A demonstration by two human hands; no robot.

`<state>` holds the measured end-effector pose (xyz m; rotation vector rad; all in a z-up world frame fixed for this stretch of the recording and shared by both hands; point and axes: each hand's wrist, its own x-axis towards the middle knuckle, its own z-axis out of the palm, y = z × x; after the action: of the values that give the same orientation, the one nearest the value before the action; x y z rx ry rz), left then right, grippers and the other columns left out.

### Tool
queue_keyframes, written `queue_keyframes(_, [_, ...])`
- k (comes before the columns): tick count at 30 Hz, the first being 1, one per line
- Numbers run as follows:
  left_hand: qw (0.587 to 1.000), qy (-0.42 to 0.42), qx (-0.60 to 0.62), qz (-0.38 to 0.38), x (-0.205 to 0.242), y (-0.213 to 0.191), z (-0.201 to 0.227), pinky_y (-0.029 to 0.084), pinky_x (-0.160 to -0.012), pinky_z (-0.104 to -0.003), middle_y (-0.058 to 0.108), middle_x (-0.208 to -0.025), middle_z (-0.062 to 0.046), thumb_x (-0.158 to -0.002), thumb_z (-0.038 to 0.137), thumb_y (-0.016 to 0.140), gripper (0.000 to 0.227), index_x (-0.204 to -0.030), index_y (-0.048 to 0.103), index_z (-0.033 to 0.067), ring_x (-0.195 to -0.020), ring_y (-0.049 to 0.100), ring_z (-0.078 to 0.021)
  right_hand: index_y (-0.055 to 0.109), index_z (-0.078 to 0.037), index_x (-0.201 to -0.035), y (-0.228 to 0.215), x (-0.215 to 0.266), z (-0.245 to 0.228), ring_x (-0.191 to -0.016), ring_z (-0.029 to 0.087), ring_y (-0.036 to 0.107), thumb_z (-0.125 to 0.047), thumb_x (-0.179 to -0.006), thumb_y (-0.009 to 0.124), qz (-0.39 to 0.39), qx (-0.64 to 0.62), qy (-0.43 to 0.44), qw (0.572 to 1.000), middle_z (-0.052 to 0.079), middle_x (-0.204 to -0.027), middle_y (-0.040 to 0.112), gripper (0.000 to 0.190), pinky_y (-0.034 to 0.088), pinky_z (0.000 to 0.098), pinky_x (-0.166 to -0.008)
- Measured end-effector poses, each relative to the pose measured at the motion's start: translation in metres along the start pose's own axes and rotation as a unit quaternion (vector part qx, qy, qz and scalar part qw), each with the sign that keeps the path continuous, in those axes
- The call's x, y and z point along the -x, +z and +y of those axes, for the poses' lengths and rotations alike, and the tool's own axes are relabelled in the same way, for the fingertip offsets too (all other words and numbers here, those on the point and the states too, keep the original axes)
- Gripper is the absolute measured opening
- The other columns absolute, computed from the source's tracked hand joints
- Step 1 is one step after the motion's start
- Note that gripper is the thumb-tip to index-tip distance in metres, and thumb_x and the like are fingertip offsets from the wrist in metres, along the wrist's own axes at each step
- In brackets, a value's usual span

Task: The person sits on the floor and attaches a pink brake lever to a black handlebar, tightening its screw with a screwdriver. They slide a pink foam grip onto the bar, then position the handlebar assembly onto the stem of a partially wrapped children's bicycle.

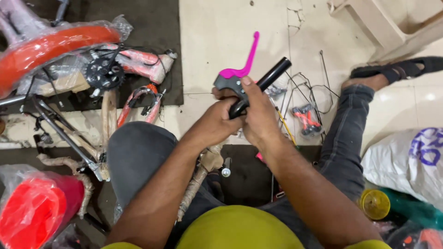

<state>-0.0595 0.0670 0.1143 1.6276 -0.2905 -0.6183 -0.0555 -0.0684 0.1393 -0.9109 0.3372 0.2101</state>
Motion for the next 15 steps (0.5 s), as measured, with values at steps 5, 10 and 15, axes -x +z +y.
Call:
queue_keyframes(5, [0.997,-0.023,-0.06,0.032,0.003,0.006,0.017,0.051,-0.065,-0.032,0.065,-0.079,-0.006,-0.088,0.009,0.066,0.017,-0.103,0.064,0.0002,-0.072,0.062,-0.0146,0.068,0.007,-0.117,-0.008,0.006,0.008,-0.084,0.024,0.068,-0.036,-0.105,0.051,-0.051,0.032,-0.029,0.998,0.019,-0.103,0.076,0.048,0.058,0.035,-0.08])
queue_keyframes(10, [0.985,-0.023,-0.159,0.067,0.0,0.016,0.014,0.053,-0.07,-0.035,0.067,-0.079,-0.013,-0.085,0.008,0.067,0.021,-0.103,0.062,-0.0025,-0.074,0.066,-0.0192,0.07,0.005,-0.113,-0.025,0.006,0.025,-0.091,0.018,0.07,-0.04,-0.104,0.053,0.024,0.122,-0.058,0.99,0.013,-0.1,0.074,0.049,0.057,0.0318,-0.082])
queue_keyframes(15, [0.993,0.008,-0.107,0.039,-0.008,0.022,0.019,0.055,-0.076,-0.033,0.072,-0.09,-0.009,-0.088,0.012,0.071,0.027,-0.111,0.065,-0.0013,-0.081,0.067,-0.0154,0.063,0.008,-0.128,-0.075,-0.008,0.015,-0.109,0.021,0.066,-0.05,-0.111,0.044,-0.13,0.117,-0.075,0.982,0.014,-0.118,0.071,0.063,0.052,0.0359,-0.1])
